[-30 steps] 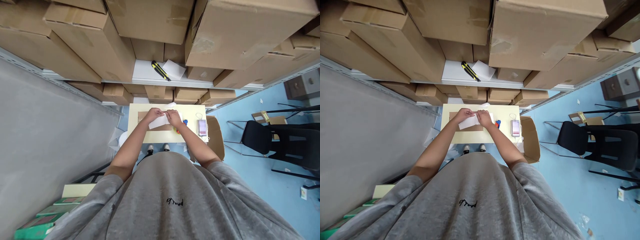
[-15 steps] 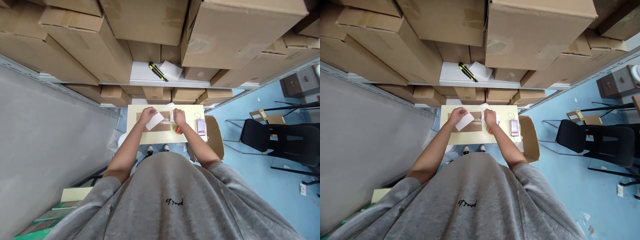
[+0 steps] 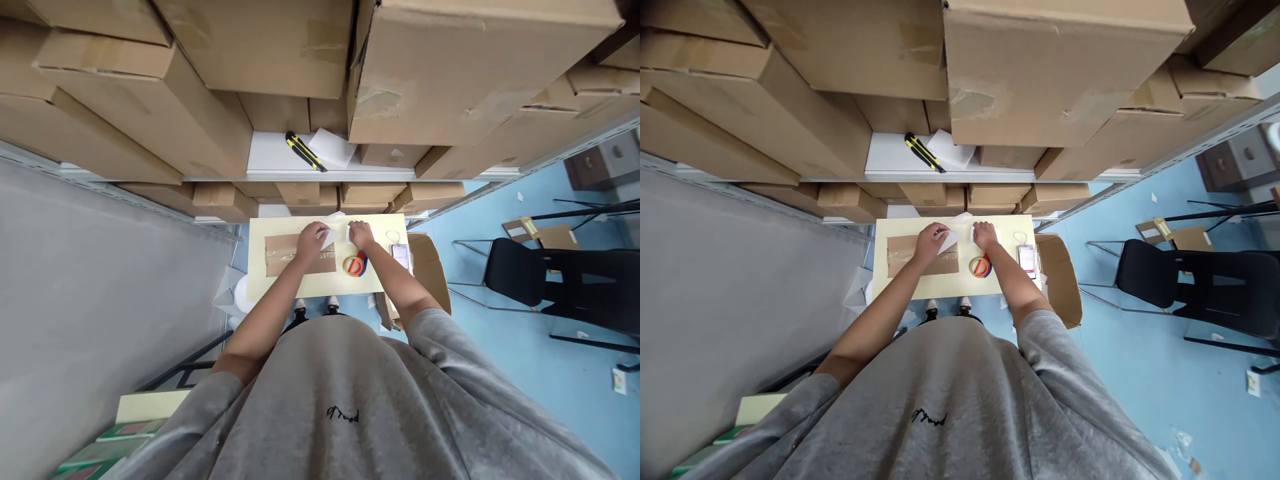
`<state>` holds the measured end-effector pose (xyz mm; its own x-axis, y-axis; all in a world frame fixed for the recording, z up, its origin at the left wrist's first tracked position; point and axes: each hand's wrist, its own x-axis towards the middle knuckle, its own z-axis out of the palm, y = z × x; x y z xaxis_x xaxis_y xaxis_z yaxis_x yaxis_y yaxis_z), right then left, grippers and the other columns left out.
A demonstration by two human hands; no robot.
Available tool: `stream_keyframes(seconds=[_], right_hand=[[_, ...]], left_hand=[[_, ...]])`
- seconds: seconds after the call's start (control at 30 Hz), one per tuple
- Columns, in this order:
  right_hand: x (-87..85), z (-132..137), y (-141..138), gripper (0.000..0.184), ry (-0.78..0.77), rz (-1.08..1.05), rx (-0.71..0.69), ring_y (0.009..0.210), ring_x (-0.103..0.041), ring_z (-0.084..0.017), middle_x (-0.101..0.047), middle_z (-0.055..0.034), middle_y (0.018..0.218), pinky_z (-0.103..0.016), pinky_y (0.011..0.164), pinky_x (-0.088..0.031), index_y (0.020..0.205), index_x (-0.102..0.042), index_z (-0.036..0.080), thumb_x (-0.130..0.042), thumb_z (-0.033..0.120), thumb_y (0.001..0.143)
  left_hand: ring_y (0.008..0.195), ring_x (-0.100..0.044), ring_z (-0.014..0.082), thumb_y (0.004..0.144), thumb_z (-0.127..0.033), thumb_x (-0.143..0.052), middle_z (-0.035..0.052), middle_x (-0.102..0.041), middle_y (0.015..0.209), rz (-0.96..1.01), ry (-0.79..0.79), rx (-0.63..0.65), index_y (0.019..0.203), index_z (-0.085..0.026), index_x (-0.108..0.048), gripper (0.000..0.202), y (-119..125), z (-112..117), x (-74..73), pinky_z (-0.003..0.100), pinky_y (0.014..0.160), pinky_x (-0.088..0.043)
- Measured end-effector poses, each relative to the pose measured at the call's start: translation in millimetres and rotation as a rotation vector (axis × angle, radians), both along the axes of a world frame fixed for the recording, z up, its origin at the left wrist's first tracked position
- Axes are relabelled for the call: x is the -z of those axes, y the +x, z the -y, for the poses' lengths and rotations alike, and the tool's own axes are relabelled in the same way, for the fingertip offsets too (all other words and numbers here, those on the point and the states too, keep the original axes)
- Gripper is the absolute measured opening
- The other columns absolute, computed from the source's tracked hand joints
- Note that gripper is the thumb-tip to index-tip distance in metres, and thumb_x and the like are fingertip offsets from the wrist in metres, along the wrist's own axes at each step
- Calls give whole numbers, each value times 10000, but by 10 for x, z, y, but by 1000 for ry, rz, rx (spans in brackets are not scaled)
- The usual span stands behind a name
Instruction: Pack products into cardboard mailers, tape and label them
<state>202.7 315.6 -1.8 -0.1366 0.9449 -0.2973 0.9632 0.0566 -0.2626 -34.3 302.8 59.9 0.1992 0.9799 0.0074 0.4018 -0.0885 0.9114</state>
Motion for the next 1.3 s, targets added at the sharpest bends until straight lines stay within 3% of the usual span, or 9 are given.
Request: stream_keyframes(seconds=[0.27, 0.4, 0.5, 0.67, 0.8, 0.9, 1.03, 1.13, 1.3], right_hand=[[498, -208, 85, 483, -152, 36, -47, 1337, -509, -347, -617, -267, 1409, -469, 1159, -328, 1427, -619, 101, -458, 127, 972], [533, -194, 78, 580, -135, 24, -24, 1468, -433, -316, -541, -237, 1546, -502, 1252, -217, 1544, -534, 110, -498, 125, 966], [362, -149, 32, 581, -23, -84, 120, 1514, -401, -320, -504, -215, 1596, -528, 1273, -218, 1555, -527, 107, -489, 154, 978], [-239, 89, -202, 500, -95, -800, 563, 1075, -723, -278, -755, -172, 1197, -437, 962, -580, 1192, -745, 163, -318, 399, 1083], [-807, 417, -479, 598, -458, -1398, 525, 885, -748, -262, -795, -137, 984, -381, 771, -625, 991, -757, 193, -515, 741, 978], [-1117, 607, -647, 498, -491, -1496, 468, 844, -734, -222, -799, -81, 913, -327, 728, -612, 951, -752, 207, -807, 678, 803], [-1259, 761, -822, 479, -340, -1481, 475, 750, -690, -162, -778, -24, 844, -261, 655, -547, 904, -758, 211, -984, 491, 588], [-1257, 861, -966, 479, -240, -1475, 508, 687, -647, -144, -747, 2, 776, -250, 608, -503, 852, -743, 218, -985, 496, 546], [-1290, 966, -1241, 467, -125, -1439, 575, 674, -625, -145, -742, 9, 777, -257, 582, -480, 849, -715, 231, -958, 517, 572]], left_hand=[[1002, -656, 273, 944, -232, -639, 56, -750, 978, -111, 137, -27, 929, -260, -738, 104, 68, 1, -57, 434, 996, -460], [1039, -645, 281, 962, -256, -643, 54, -768, 992, -148, 175, -62, 927, -265, -747, 110, 44, 65, -115, 459, 1040, -432], [1082, -643, 287, 928, -199, -638, 42, -786, 1026, -124, 217, -67, 926, -278, -757, 143, -3, 151, -242, 487, 1066, -432], [1115, -685, 279, 876, -143, -583, 34, -792, 1116, -52, 294, -68, 840, -289, -743, 220, -160, 409, -470, 530, 1053, -500], [1148, -687, 284, 877, -186, -599, 51, -780, 1182, -22, 356, -46, 811, -292, -742, 190, -322, 686, -570, 548, 1049, -528], [1177, -675, 292, 885, -215, -613, 64, -765, 1225, -31, 349, -7, 810, -290, -745, 170, -439, 890, -614, 564, 1059, -533], [1346, -595, 291, 928, -257, -610, 88, -652, 1430, 15, 342, -27, 956, -276, -773, 167, -561, 1083, -641, 529, 1125, -516], [1424, -540, 283, 970, -365, -611, 121, -545, 1529, 140, 224, -239, 1231, -271, -719, 298, -629, 1115, -613, 455, 1094, -551], [1043, -690, 241, 929, -632, -617, 92, -722, 1090, 411, -257, -276, 1140, -224, -700, 467, -816, 1007, -538, 355, 767, -631]])
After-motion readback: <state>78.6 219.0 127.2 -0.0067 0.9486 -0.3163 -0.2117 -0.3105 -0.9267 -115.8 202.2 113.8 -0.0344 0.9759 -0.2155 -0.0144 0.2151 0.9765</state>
